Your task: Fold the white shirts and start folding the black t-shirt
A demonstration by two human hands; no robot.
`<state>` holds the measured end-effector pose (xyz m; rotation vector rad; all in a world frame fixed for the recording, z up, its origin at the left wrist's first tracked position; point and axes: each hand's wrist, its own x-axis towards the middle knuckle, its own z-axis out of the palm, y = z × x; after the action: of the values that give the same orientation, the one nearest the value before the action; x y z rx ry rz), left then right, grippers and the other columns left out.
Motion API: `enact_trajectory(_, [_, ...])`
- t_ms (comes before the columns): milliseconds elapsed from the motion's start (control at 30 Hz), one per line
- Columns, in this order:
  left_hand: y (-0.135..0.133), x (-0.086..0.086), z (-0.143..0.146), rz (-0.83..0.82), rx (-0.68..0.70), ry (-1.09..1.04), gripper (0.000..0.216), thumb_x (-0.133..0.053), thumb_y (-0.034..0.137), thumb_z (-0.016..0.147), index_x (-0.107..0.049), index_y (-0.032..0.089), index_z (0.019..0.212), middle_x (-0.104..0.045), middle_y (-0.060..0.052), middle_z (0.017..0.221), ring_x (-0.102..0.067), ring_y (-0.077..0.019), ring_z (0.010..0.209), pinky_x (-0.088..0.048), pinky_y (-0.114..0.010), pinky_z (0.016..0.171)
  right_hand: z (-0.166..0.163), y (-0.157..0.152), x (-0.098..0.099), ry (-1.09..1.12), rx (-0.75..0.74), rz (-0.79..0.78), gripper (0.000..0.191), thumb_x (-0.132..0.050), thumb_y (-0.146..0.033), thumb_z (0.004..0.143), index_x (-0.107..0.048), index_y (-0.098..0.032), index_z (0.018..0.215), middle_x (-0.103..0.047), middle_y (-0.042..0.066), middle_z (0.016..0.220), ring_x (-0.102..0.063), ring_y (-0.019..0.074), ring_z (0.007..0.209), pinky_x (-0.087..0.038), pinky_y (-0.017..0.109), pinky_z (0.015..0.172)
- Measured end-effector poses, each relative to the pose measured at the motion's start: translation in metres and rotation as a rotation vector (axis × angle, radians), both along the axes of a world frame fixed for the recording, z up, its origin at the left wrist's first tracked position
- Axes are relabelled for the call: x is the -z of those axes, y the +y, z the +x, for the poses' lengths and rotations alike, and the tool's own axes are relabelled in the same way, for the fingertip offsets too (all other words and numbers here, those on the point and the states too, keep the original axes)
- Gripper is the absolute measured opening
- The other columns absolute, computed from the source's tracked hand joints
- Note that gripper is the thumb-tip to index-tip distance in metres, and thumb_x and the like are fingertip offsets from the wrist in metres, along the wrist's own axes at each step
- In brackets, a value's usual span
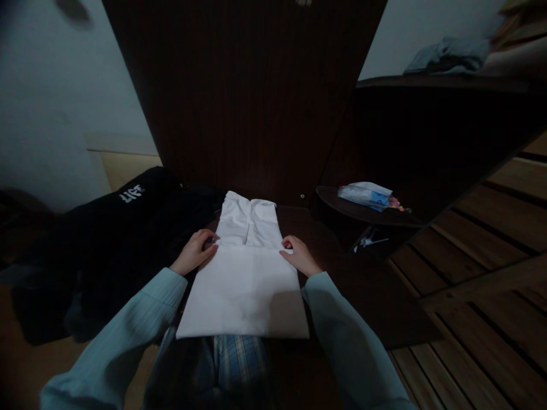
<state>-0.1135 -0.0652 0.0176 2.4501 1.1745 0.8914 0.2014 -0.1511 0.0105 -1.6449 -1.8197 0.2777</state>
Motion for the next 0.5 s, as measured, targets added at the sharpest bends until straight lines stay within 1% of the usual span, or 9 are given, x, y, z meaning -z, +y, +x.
enact_trajectory(67, [-0.002,-0.001,0.005,0.036,0.145,0.063,0.028,-0.047,0.03,0.079,-0.055,0.018,0.103,-0.056,-0.008,0.111,-0.05,-0.0214,0.105,-0.04,-0.036,0.091,-0.006,0.004,0.001,-0.078,-0.059,0.008,0.027,-0.053,-0.029,0.073,-0.058,-0.017,0.097,-0.06,0.008,0.101,-0.055,0.0187,0.094,-0.042,0.033,0.084])
enact_trajectory(100, [-0.003,0.0,0.008,0.038,0.203,0.113,0.03,-0.046,0.03,0.081,-0.055,0.018,0.107,-0.055,-0.009,0.115,-0.048,-0.0212,0.109,-0.039,-0.036,0.094,-0.01,0.005,0.002,-0.124,-0.093,-0.014,0.032,-0.051,-0.03,0.075,-0.057,-0.018,0.104,-0.057,0.01,0.111,-0.052,0.0196,0.104,-0.039,0.035,0.09])
enact_trajectory(133, [-0.004,0.003,0.01,0.042,0.233,0.168,0.032,-0.044,0.029,0.082,-0.054,0.016,0.11,-0.054,-0.01,0.118,-0.047,-0.0214,0.111,-0.038,-0.036,0.096,-0.014,0.005,0.003,-0.174,-0.118,-0.048,0.035,-0.048,-0.031,0.079,-0.055,-0.018,0.11,-0.053,0.011,0.121,-0.047,0.0202,0.113,-0.036,0.037,0.095])
enact_trajectory(200, [-0.007,0.009,0.014,0.07,0.227,0.275,0.036,-0.04,0.029,0.085,-0.052,0.013,0.115,-0.05,-0.012,0.124,-0.043,-0.0229,0.117,-0.035,-0.038,0.099,-0.022,0.002,0.008,-0.274,-0.134,-0.13,0.039,-0.04,-0.032,0.085,-0.05,-0.02,0.12,-0.043,0.009,0.133,-0.035,0.0204,0.125,-0.027,0.041,0.102])
enact_trajectory(267, [-0.013,0.015,0.014,0.113,0.2,0.353,0.039,-0.035,0.029,0.087,-0.049,0.012,0.119,-0.047,-0.014,0.128,-0.039,-0.0239,0.121,-0.033,-0.04,0.1,-0.027,-0.004,0.011,-0.352,-0.12,-0.188,0.041,-0.031,-0.033,0.088,-0.044,-0.023,0.126,-0.035,0.007,0.139,-0.027,0.0193,0.13,-0.022,0.044,0.104])
enact_trajectory(367, [-0.026,0.017,0.01,0.156,0.196,0.444,0.041,-0.031,0.03,0.089,-0.046,0.012,0.123,-0.045,-0.014,0.131,-0.038,-0.0236,0.122,-0.033,-0.04,0.1,-0.031,-0.018,0.013,-0.423,-0.116,-0.217,0.043,-0.027,-0.033,0.09,-0.037,-0.024,0.131,-0.03,0.005,0.142,-0.023,0.0178,0.131,-0.02,0.045,0.105])
enact_trajectory(433, [-0.035,0.012,0.005,0.156,0.199,0.505,0.042,-0.032,0.031,0.089,-0.044,0.013,0.125,-0.044,-0.014,0.131,-0.038,-0.0242,0.122,-0.034,-0.042,0.099,-0.031,-0.026,0.012,-0.467,-0.128,-0.211,0.044,-0.026,-0.033,0.09,-0.036,-0.024,0.132,-0.03,0.005,0.142,-0.024,0.0177,0.131,-0.02,0.045,0.105])
enact_trajectory(500, [-0.041,0.002,0.002,0.146,0.203,0.564,0.042,-0.035,0.032,0.088,-0.044,0.015,0.125,-0.045,-0.013,0.131,-0.04,-0.0254,0.12,-0.034,-0.045,0.096,-0.032,-0.032,0.01,-0.512,-0.142,-0.202,0.044,-0.026,-0.032,0.09,-0.036,-0.023,0.132,-0.03,0.006,0.142,-0.025,0.0181,0.131,-0.021,0.045,0.105])
